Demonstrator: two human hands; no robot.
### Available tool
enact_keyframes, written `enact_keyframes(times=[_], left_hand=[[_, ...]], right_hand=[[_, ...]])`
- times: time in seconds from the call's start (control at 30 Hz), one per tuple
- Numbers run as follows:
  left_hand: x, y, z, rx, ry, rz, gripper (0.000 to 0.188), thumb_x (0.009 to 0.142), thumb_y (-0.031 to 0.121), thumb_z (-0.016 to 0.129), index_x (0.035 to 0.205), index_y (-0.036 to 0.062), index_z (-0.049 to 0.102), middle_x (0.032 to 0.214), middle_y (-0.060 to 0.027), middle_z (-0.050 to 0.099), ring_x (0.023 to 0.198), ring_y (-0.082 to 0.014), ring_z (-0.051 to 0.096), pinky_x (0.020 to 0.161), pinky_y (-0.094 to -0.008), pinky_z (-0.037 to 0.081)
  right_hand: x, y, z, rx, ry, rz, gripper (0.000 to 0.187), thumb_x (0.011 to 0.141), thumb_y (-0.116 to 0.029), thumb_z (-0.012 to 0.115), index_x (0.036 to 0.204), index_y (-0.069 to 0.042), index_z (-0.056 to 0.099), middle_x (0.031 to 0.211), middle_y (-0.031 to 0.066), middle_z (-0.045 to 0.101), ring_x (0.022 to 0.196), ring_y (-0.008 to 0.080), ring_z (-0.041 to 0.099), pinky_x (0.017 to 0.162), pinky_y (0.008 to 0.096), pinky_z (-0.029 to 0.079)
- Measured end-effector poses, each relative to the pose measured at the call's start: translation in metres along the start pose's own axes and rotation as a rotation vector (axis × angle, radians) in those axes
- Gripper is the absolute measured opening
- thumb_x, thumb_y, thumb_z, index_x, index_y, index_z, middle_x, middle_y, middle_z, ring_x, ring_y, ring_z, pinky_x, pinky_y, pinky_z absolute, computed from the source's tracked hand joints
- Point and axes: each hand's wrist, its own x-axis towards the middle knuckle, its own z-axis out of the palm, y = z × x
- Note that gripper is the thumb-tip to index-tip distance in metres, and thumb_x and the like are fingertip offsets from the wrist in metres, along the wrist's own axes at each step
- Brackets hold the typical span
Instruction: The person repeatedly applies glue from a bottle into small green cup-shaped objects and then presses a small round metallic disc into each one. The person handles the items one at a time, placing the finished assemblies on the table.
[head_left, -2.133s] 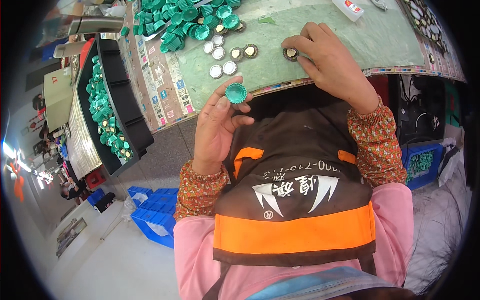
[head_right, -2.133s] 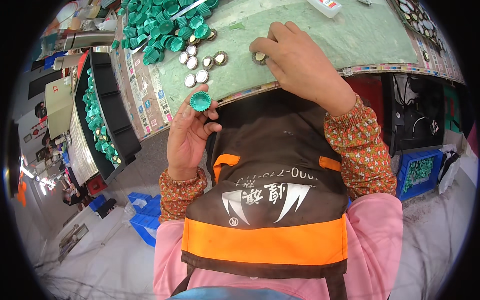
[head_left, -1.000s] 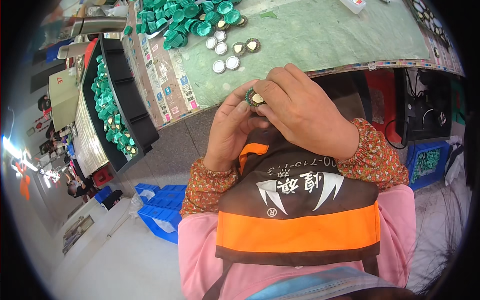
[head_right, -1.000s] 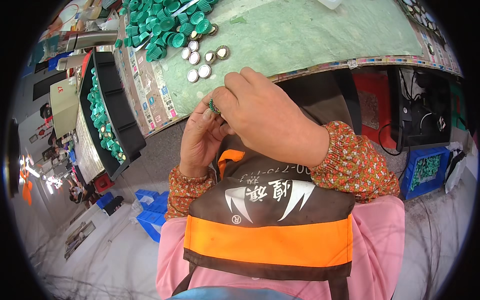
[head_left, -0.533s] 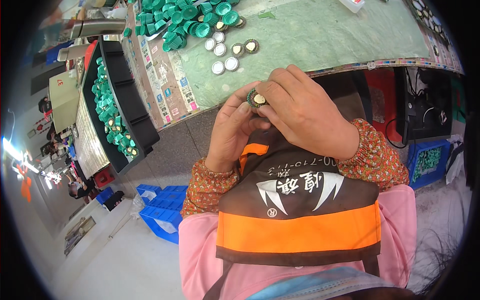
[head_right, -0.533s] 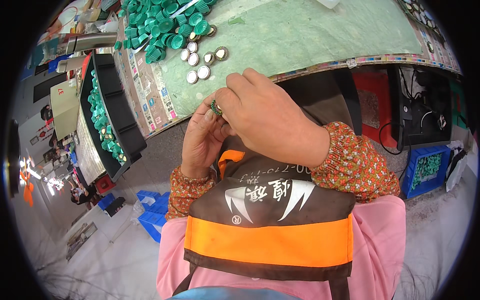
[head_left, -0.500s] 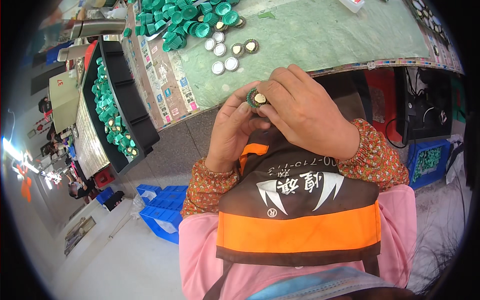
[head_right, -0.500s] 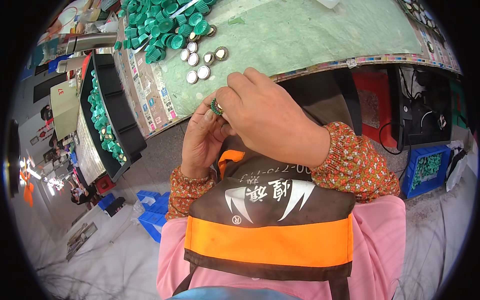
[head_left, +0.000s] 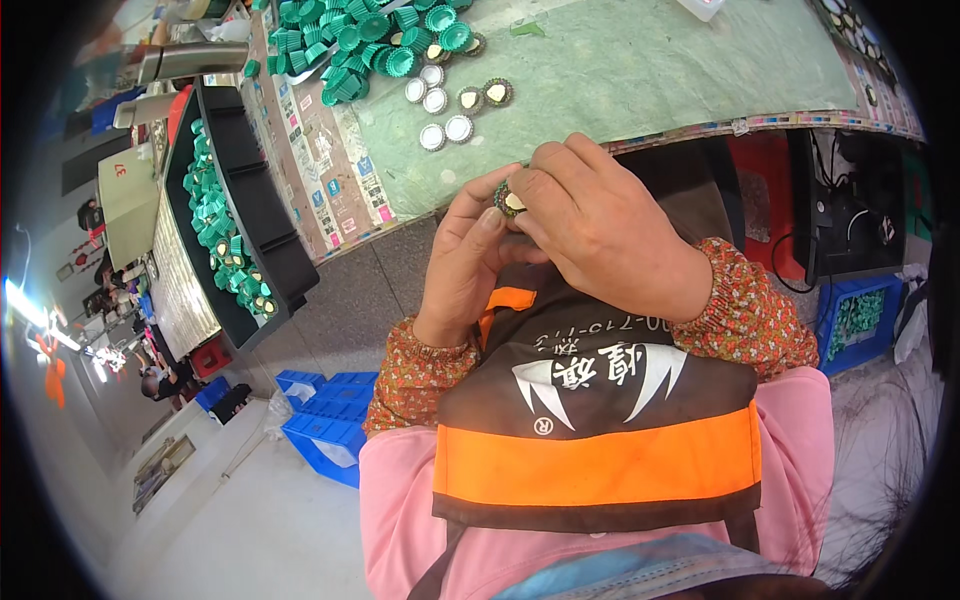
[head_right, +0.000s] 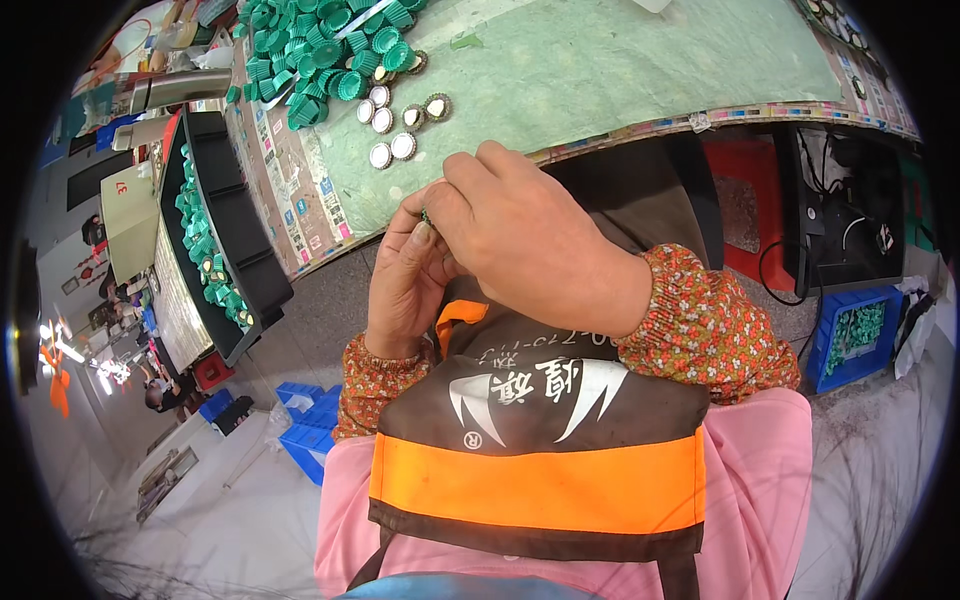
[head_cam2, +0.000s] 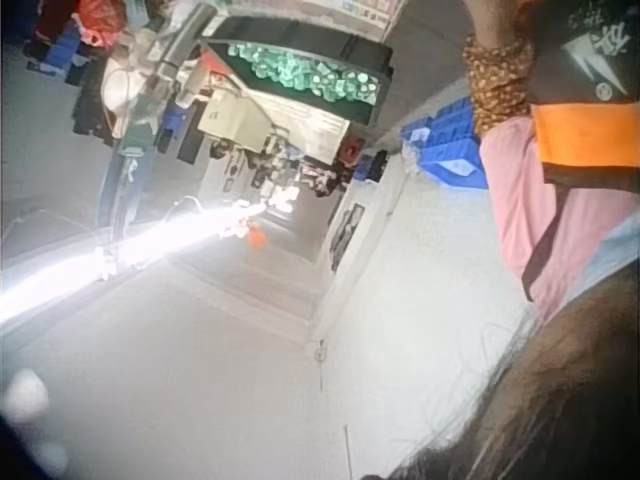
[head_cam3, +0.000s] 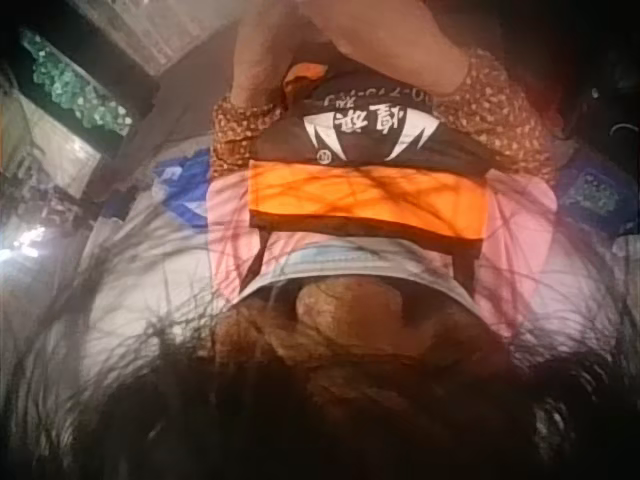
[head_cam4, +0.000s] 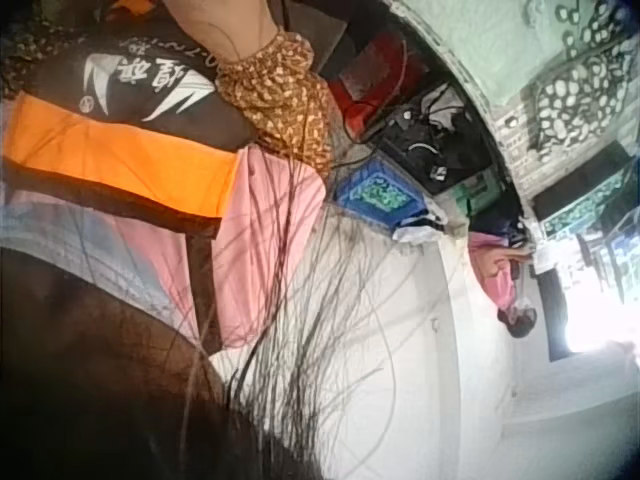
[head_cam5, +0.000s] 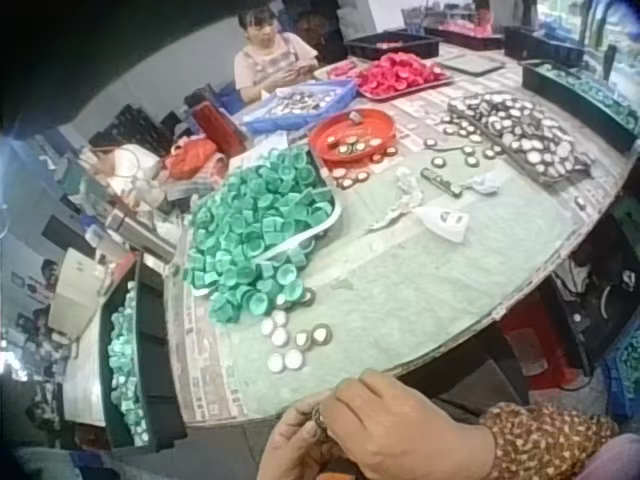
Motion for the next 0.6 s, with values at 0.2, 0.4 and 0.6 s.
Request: enact_keyframes(times=[0.2,0.4,0.6], left_hand=[[-0.001,-0.006,0.0,0.151,0.039,0.059,0.046,0.105,0.019,0.051,0.145,0.0002,0.042,0.124,-0.0092,0.06,0.106,-0.0159,0.065,0.083,-0.0314,0.06],[0.0,-0.002,0.008,0.318,0.089,0.112,0.039,0.104,0.012,0.05,0.141,0.0,0.046,0.113,-0.0094,0.064,0.099,-0.0144,0.066,0.08,-0.0287,0.059],[0.006,-0.001,0.007,0.276,0.124,0.065,0.032,0.103,0.008,0.049,0.134,-0.0001,0.05,0.116,-0.0097,0.063,0.097,-0.0128,0.065,0.078,-0.028,0.06]], right_hand=[[-0.004,0.003,0.007,-0.033,-0.009,-0.02,0.03,0.073,-0.007,0.066,0.101,0.0,0.06,0.092,0.0118,0.056,0.085,0.0288,0.055,0.076,0.0376,0.049],[-0.008,0.005,0.014,-0.005,0.012,-0.017,0.028,0.075,-0.01,0.069,0.099,0.0,0.058,0.093,0.0119,0.056,0.087,0.0294,0.055,0.076,0.0385,0.048],[-0.01,0.011,0.017,0.229,0.015,0.137,0.024,0.079,-0.007,0.069,0.097,-0.001,0.056,0.091,0.014,0.056,0.085,0.0315,0.056,0.075,0.0413,0.048]])
